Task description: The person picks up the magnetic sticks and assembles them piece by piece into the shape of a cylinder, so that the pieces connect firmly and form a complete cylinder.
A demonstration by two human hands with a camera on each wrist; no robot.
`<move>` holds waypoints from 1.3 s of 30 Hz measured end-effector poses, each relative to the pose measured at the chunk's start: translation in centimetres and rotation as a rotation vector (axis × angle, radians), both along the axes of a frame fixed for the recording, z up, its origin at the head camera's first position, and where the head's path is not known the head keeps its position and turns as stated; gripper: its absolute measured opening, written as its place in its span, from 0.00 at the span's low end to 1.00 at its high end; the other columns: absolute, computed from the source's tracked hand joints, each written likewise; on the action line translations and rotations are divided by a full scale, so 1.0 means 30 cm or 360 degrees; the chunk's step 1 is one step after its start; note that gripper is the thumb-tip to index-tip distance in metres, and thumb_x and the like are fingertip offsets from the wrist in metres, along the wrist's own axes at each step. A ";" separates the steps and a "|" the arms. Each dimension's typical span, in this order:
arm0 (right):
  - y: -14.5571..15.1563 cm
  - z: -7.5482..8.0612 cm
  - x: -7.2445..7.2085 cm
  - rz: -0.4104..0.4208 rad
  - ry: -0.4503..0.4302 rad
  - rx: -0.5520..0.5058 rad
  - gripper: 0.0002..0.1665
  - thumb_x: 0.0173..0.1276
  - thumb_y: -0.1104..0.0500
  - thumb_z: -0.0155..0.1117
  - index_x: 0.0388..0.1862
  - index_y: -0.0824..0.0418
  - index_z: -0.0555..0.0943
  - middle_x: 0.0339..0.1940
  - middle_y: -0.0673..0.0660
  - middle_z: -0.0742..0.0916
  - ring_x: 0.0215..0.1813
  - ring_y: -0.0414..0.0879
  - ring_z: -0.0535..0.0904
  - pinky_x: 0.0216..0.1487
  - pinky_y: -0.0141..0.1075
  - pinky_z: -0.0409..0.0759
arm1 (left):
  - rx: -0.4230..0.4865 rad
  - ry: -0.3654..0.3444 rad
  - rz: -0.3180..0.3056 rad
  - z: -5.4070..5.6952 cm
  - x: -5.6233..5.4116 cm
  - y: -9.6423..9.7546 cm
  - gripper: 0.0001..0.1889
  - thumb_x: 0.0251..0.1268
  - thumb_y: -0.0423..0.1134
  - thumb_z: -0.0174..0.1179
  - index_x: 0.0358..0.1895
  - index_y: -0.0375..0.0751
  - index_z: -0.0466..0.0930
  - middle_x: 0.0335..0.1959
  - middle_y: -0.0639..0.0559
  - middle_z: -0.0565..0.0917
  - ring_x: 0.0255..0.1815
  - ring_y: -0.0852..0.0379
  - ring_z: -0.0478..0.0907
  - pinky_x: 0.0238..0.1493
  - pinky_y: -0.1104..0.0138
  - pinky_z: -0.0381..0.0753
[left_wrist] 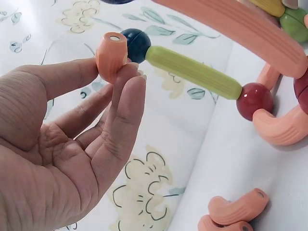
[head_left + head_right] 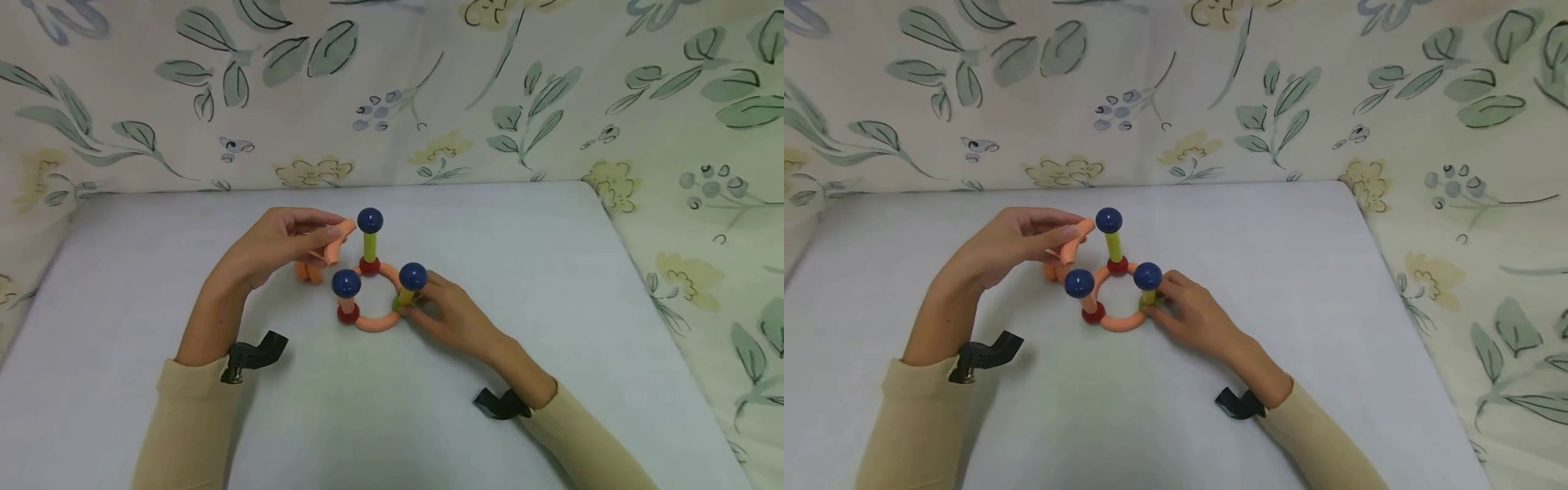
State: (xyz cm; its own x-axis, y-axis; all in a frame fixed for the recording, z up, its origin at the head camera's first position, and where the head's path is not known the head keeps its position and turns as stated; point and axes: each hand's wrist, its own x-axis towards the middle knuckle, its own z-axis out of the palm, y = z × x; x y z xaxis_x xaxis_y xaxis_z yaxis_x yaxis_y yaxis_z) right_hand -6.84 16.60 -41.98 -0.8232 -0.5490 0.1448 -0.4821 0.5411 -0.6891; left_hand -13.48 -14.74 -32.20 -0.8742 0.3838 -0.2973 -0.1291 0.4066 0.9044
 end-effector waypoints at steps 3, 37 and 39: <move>-0.002 0.000 -0.005 0.0001 0.0000 -0.0001 0.13 0.72 0.60 0.74 0.53 0.57 0.85 0.53 0.53 0.87 0.55 0.44 0.88 0.59 0.38 0.87 | -0.0006 0.0011 -0.0013 0.005 0.002 0.005 0.26 0.75 0.54 0.65 0.69 0.45 0.81 0.58 0.43 0.86 0.51 0.52 0.85 0.51 0.66 0.88; -0.003 0.002 -0.001 0.0018 0.0039 -0.0024 0.15 0.72 0.62 0.73 0.56 0.59 0.84 0.53 0.55 0.88 0.54 0.46 0.88 0.58 0.40 0.88 | 0.0177 -0.0068 -0.0132 -0.022 -0.003 0.007 0.24 0.78 0.46 0.64 0.71 0.46 0.77 0.66 0.42 0.81 0.47 0.52 0.88 0.52 0.61 0.90; -0.003 0.001 -0.001 0.0022 0.0043 -0.0026 0.16 0.72 0.62 0.73 0.56 0.59 0.84 0.53 0.55 0.87 0.54 0.46 0.88 0.58 0.40 0.88 | 0.0186 -0.0076 -0.0132 -0.024 -0.005 0.007 0.23 0.78 0.45 0.64 0.71 0.46 0.77 0.65 0.43 0.81 0.46 0.52 0.88 0.51 0.60 0.91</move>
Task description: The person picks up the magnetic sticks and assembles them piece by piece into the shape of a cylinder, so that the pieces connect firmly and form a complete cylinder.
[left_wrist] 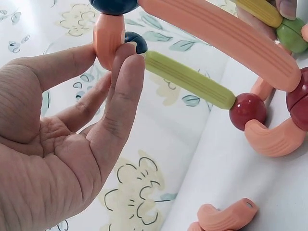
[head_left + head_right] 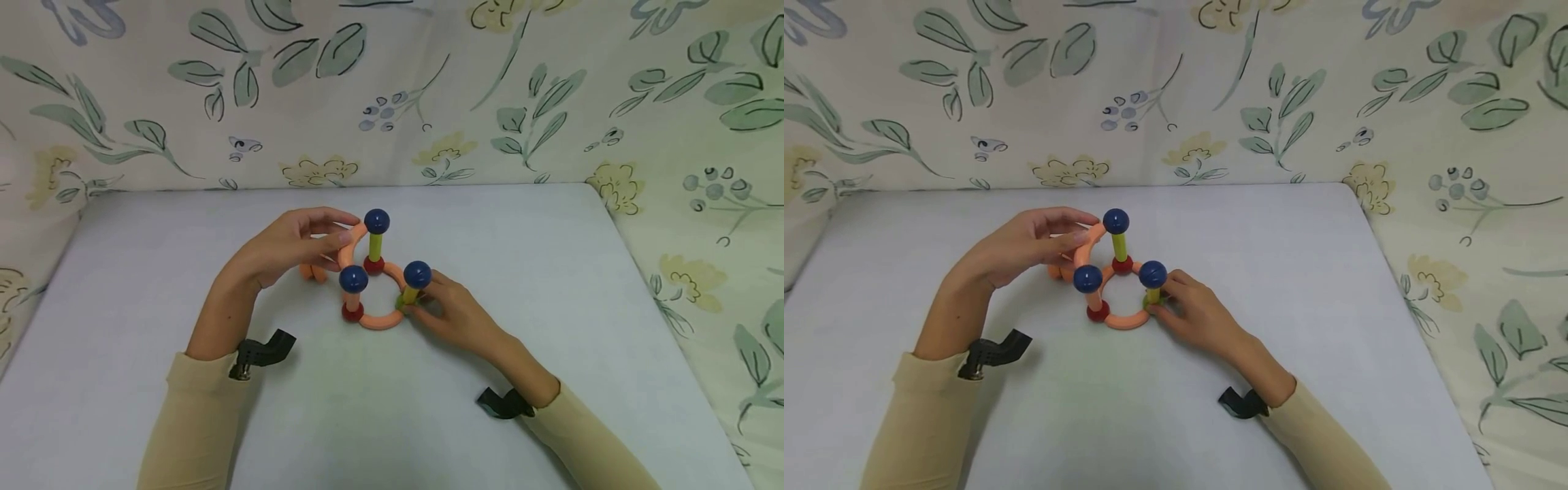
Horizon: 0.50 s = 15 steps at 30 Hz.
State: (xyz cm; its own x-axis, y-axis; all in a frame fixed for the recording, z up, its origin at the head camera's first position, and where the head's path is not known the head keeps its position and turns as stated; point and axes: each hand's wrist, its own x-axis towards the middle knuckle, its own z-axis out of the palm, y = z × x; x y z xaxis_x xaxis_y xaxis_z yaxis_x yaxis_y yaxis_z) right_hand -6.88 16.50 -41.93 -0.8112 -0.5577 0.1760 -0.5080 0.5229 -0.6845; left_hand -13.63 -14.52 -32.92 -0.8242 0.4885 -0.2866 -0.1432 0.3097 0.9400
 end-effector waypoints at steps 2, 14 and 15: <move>0.000 0.001 -0.001 0.0002 0.0002 -0.0001 0.16 0.72 0.62 0.73 0.56 0.59 0.84 0.53 0.55 0.87 0.54 0.46 0.88 0.58 0.40 0.88 | -0.0001 -0.0006 -0.0002 -0.001 -0.001 -0.001 0.23 0.78 0.45 0.63 0.71 0.46 0.77 0.63 0.43 0.81 0.46 0.52 0.87 0.51 0.60 0.91; -0.002 0.001 0.002 -0.0012 -0.0022 0.0009 0.15 0.72 0.62 0.73 0.55 0.59 0.84 0.53 0.55 0.87 0.54 0.46 0.89 0.58 0.40 0.88 | -0.0043 0.0003 -0.0018 -0.017 -0.010 0.005 0.24 0.85 0.50 0.54 0.74 0.45 0.74 0.66 0.43 0.82 0.56 0.50 0.86 0.54 0.60 0.90; -0.002 0.001 0.001 -0.0016 -0.0026 0.0014 0.14 0.72 0.62 0.73 0.55 0.59 0.84 0.53 0.55 0.87 0.54 0.46 0.89 0.58 0.40 0.88 | -0.0057 0.0017 -0.0024 -0.021 -0.011 0.006 0.24 0.85 0.50 0.53 0.74 0.45 0.74 0.67 0.43 0.82 0.58 0.49 0.85 0.55 0.60 0.89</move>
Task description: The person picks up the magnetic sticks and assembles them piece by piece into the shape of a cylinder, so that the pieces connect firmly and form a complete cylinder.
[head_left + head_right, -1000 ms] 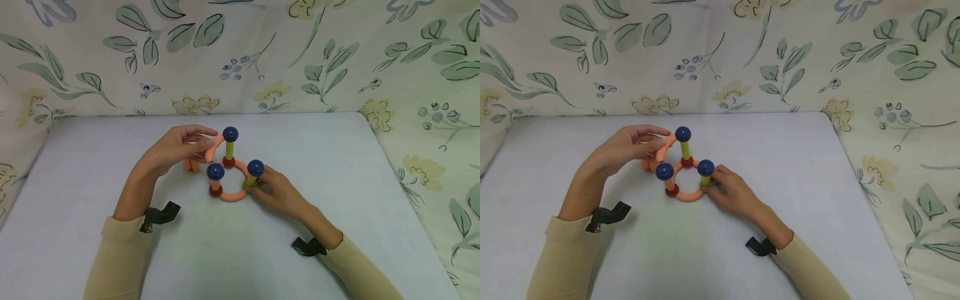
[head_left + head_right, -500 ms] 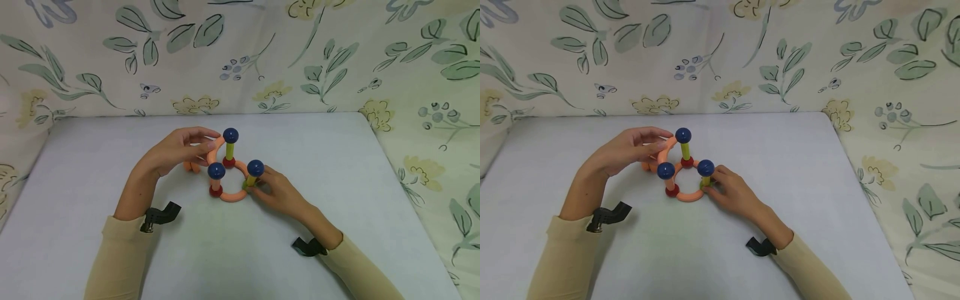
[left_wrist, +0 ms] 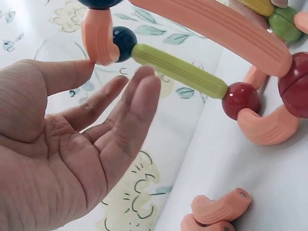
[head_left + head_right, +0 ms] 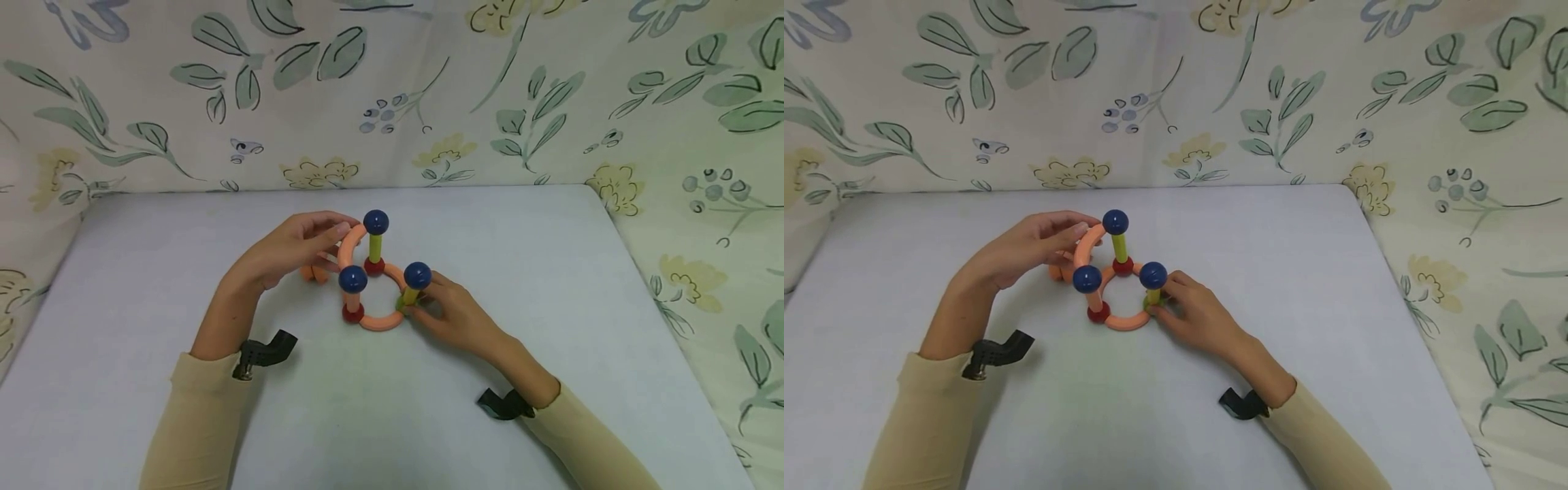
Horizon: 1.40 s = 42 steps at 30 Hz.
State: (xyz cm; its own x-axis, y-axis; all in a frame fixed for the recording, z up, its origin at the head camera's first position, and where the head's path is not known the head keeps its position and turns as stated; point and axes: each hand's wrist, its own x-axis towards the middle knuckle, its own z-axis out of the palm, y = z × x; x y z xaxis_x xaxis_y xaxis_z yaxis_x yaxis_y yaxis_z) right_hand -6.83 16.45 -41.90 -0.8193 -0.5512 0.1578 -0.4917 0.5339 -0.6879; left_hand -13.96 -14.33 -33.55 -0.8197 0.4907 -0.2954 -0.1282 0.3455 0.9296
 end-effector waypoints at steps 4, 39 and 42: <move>0.002 0.002 -0.001 -0.0006 -0.0019 0.0009 0.14 0.72 0.62 0.73 0.55 0.59 0.84 0.54 0.55 0.87 0.54 0.46 0.89 0.59 0.40 0.88 | -0.0038 0.0049 -0.0023 -0.022 -0.010 0.005 0.24 0.87 0.52 0.48 0.76 0.45 0.72 0.71 0.44 0.80 0.68 0.45 0.80 0.66 0.53 0.84; 0.012 0.009 0.004 0.0009 -0.0023 -0.0012 0.12 0.71 0.62 0.74 0.51 0.58 0.87 0.52 0.54 0.88 0.54 0.45 0.89 0.59 0.42 0.87 | -0.0469 0.0705 0.0085 -0.212 0.302 0.065 0.10 0.67 0.38 0.74 0.47 0.47 0.83 0.48 0.48 0.83 0.48 0.54 0.87 0.51 0.56 0.89; 0.011 0.015 0.006 0.0004 -0.0005 0.0009 0.12 0.71 0.61 0.75 0.51 0.57 0.87 0.52 0.54 0.88 0.54 0.44 0.89 0.58 0.42 0.88 | -0.0486 0.0708 0.0095 -0.208 0.285 0.070 0.09 0.66 0.39 0.75 0.41 0.49 0.83 0.45 0.51 0.85 0.47 0.54 0.89 0.51 0.55 0.90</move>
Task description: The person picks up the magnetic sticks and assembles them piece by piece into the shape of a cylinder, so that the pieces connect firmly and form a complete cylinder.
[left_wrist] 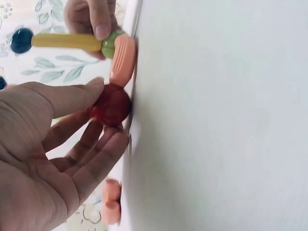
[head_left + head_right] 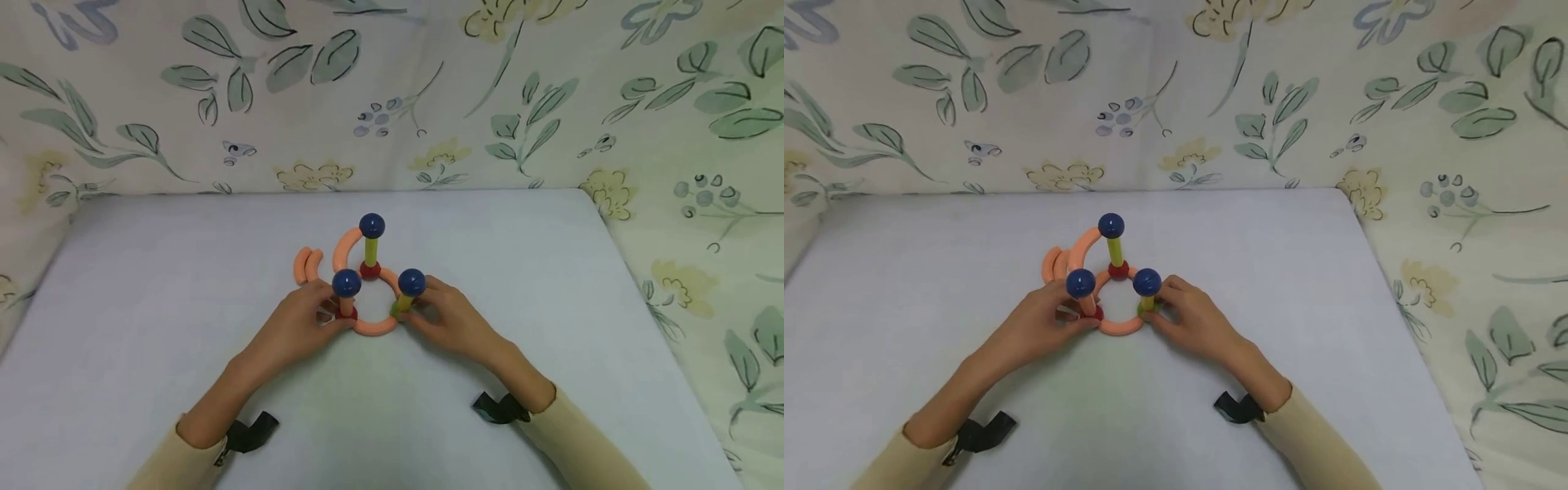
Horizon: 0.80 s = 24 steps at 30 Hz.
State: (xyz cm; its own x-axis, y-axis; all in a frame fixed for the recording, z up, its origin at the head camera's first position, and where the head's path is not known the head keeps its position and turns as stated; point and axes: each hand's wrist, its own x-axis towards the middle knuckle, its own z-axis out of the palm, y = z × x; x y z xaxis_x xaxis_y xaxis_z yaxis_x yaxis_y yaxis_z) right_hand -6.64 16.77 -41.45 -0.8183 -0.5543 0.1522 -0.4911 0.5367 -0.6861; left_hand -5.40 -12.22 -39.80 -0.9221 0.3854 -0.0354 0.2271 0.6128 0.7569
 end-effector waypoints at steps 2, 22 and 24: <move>-0.002 0.004 0.001 -0.0016 0.0025 0.0039 0.12 0.70 0.59 0.75 0.51 0.56 0.87 0.51 0.53 0.88 0.53 0.44 0.89 0.57 0.41 0.88 | 0.0012 -0.0031 -0.0005 0.005 -0.014 -0.003 0.08 0.66 0.39 0.75 0.39 0.50 0.83 0.45 0.53 0.87 0.47 0.54 0.90 0.53 0.54 0.90; -0.048 0.017 0.049 -0.0026 0.0104 0.0153 0.14 0.71 0.60 0.74 0.54 0.58 0.89 0.48 0.52 0.89 0.50 0.42 0.89 0.52 0.38 0.89 | -0.0062 -0.0010 0.0061 0.023 -0.129 -0.005 0.10 0.69 0.36 0.72 0.51 0.41 0.89 0.50 0.47 0.90 0.54 0.47 0.90 0.57 0.51 0.88; -0.061 0.016 0.060 -0.0050 0.0101 0.0150 0.14 0.71 0.60 0.74 0.55 0.58 0.89 0.48 0.52 0.88 0.49 0.42 0.88 0.51 0.37 0.88 | -0.0067 -0.0008 0.0066 0.026 -0.134 -0.004 0.12 0.69 0.36 0.71 0.53 0.40 0.89 0.49 0.46 0.90 0.55 0.47 0.90 0.58 0.51 0.87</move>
